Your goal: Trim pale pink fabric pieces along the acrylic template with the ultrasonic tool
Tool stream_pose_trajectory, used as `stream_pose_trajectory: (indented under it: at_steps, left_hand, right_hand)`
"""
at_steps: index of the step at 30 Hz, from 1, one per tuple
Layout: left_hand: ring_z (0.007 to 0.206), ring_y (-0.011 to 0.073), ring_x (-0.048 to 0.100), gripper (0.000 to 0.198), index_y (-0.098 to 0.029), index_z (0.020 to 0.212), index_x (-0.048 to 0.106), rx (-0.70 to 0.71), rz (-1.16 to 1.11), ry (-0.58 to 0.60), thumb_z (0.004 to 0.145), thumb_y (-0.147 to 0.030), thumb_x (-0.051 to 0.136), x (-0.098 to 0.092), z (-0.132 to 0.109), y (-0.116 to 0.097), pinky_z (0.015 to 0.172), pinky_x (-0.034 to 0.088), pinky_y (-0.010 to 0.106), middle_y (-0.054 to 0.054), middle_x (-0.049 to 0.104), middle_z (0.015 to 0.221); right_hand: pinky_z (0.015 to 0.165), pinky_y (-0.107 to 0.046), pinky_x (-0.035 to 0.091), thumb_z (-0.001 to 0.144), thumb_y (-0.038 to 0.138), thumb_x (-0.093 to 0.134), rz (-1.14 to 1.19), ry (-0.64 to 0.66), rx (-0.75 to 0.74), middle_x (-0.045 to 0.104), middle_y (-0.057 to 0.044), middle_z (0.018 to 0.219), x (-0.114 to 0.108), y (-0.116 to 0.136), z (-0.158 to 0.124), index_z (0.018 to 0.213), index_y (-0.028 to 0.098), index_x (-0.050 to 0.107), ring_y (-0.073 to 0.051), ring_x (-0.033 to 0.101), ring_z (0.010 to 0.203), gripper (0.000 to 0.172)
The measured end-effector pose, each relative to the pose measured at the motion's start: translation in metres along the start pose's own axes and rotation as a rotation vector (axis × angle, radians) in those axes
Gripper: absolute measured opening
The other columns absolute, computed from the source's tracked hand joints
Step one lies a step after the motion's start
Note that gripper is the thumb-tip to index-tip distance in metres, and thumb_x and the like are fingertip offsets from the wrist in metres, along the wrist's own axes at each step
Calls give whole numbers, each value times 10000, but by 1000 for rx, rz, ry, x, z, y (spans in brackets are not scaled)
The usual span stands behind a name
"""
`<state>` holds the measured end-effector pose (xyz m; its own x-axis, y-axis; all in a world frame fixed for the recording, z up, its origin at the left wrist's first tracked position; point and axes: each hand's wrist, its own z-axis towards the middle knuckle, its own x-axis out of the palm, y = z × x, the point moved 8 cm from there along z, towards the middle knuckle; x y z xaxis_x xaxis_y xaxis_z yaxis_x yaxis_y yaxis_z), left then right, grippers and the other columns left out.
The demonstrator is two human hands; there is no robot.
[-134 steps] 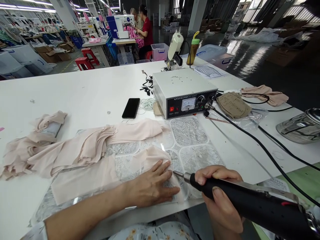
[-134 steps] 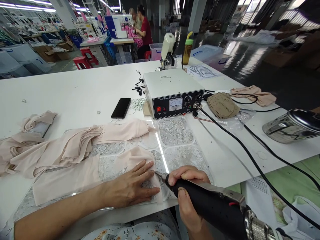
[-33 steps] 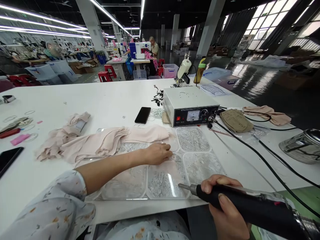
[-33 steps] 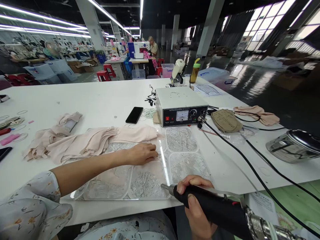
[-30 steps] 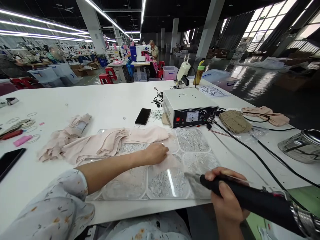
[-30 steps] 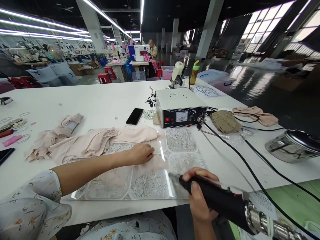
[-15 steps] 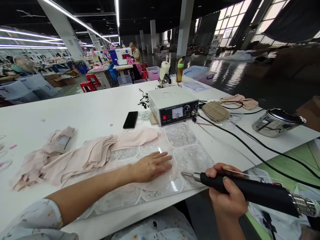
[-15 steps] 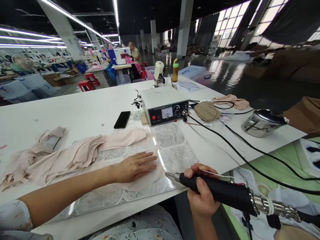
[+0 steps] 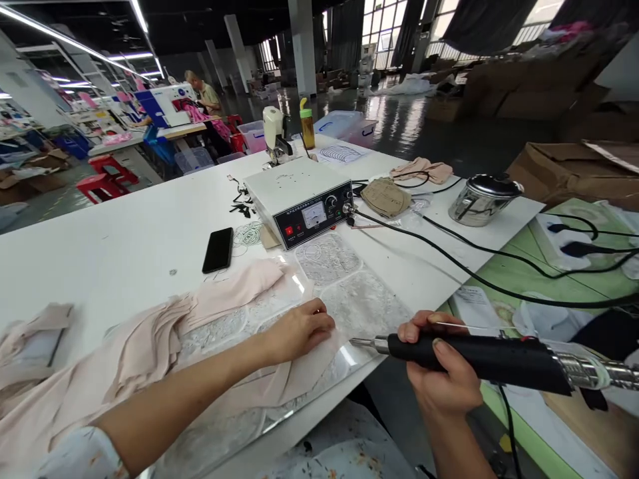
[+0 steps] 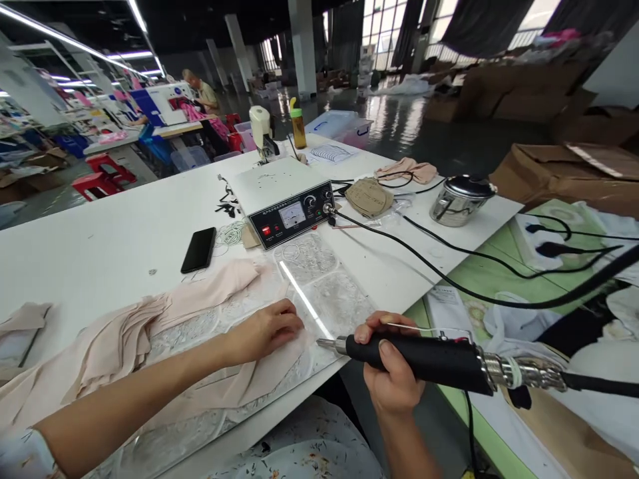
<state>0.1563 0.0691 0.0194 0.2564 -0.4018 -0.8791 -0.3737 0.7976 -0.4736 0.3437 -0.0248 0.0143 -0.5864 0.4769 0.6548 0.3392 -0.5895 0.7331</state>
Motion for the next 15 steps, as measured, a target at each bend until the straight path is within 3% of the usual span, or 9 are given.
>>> stream_pose_trajectory:
  at_steps: [5,15]
  left_hand:
    - [703,95,565,67,-155,860,615,-74,-151,34,881,-126,558,4,6,10,657,496,198,34,547,954]
    - [712,92,548,99,-150,858,623,-73,-311,39,905,-147,536,4,0,15,675,492,208,51,537,995]
  right_hand:
    - [490,-292,437,633,227,559,-3,-7,3,597,-13,735,-2,-1,0,808,187,637,-115,530,503,196]
    - [489,-289,441,653,199,536,12,39,-21,575,-14,721,5,1,1,826,186,644,-113,526,508,204]
